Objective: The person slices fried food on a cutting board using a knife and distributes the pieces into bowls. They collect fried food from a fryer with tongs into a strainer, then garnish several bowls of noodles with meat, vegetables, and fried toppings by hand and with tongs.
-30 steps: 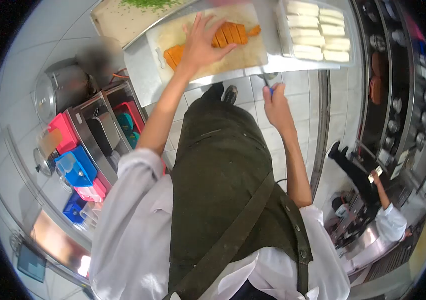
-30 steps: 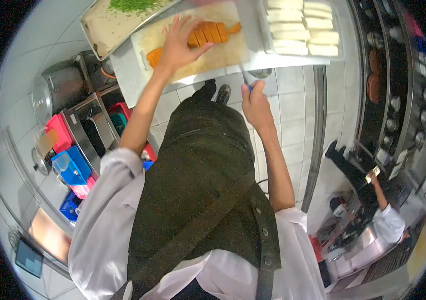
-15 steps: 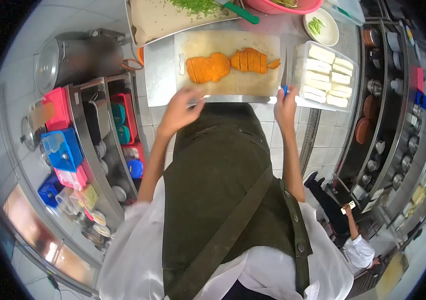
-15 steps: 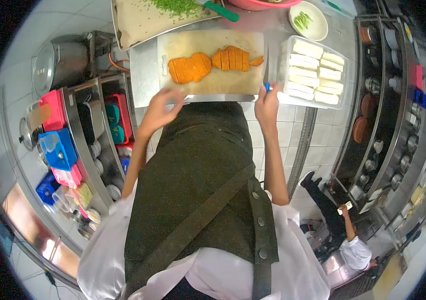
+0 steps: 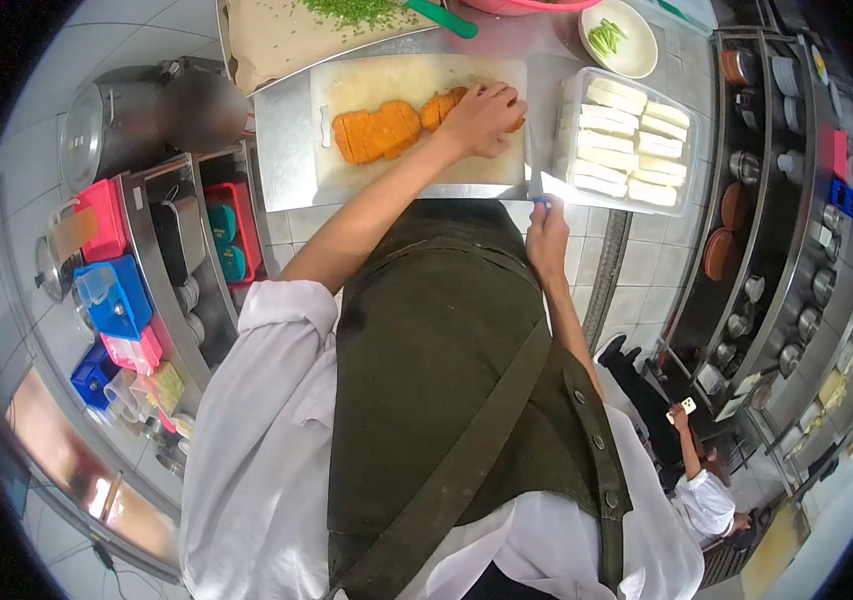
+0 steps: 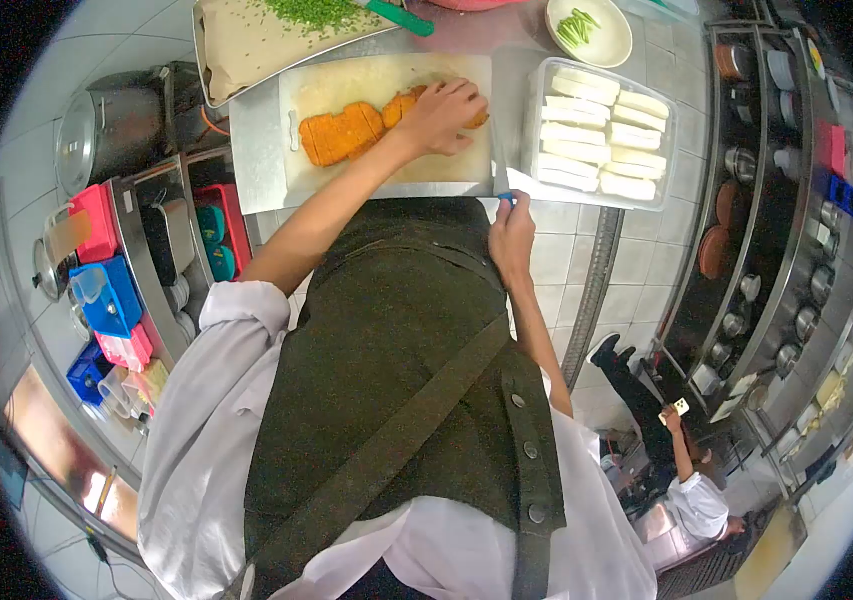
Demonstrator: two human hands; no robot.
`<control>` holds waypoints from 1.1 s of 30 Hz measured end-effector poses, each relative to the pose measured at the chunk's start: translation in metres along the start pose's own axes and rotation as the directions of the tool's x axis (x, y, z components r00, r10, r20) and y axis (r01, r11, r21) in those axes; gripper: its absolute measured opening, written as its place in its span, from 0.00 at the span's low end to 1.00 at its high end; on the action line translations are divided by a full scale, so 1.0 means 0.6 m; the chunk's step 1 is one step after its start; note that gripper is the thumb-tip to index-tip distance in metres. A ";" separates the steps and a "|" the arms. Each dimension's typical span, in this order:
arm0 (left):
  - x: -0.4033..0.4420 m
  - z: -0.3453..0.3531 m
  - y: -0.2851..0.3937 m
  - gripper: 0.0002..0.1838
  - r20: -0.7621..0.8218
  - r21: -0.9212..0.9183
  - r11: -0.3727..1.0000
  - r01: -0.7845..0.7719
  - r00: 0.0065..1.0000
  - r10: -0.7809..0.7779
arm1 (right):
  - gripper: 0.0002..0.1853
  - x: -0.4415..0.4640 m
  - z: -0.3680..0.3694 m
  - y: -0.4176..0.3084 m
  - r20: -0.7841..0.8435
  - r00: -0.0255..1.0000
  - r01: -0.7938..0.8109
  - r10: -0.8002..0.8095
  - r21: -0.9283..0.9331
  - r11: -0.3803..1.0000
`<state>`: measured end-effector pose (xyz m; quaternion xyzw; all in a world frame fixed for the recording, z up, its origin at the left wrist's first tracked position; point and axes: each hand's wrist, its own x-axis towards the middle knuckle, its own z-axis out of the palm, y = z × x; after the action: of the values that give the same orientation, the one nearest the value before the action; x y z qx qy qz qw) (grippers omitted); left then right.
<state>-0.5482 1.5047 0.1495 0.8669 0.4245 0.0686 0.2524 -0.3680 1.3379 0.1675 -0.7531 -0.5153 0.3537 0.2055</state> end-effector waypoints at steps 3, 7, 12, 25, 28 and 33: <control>-0.005 -0.005 0.019 0.29 -0.161 -0.002 1.000 0.029 0.987 -0.029 | 0.12 -0.008 -0.022 0.038 0.084 0.995 -0.070 0.062 0.108 0.992; -0.006 -0.007 0.007 0.33 -0.101 0.131 0.990 0.050 0.994 -0.037 | 0.13 -0.009 -0.059 0.044 0.198 0.974 -0.144 0.110 0.167 0.975; -0.023 -0.012 0.014 0.40 -0.190 0.118 0.974 0.196 0.967 -0.172 | 0.14 0.024 -0.077 -0.018 0.247 0.969 -0.018 0.013 0.016 1.000; -0.064 0.069 0.058 0.31 -0.371 0.203 0.844 0.497 0.837 -0.403 | 0.13 0.062 -0.031 -0.021 0.184 0.966 0.212 -0.184 -0.145 0.966; -0.078 0.058 0.048 0.28 -0.359 0.148 0.892 0.427 0.864 -0.354 | 0.12 0.063 -0.014 -0.017 0.142 0.962 0.247 -0.231 -0.107 0.963; -0.093 0.052 0.027 0.26 -0.281 0.254 0.945 0.205 0.951 -0.130 | 0.09 0.058 -0.011 0.008 0.056 0.971 0.234 -0.231 -0.061 0.970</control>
<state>-0.5615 1.4416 0.1359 0.8376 0.5320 0.0993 0.0742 -0.3524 1.3685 0.1576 -0.6852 -0.6163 0.3280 0.2075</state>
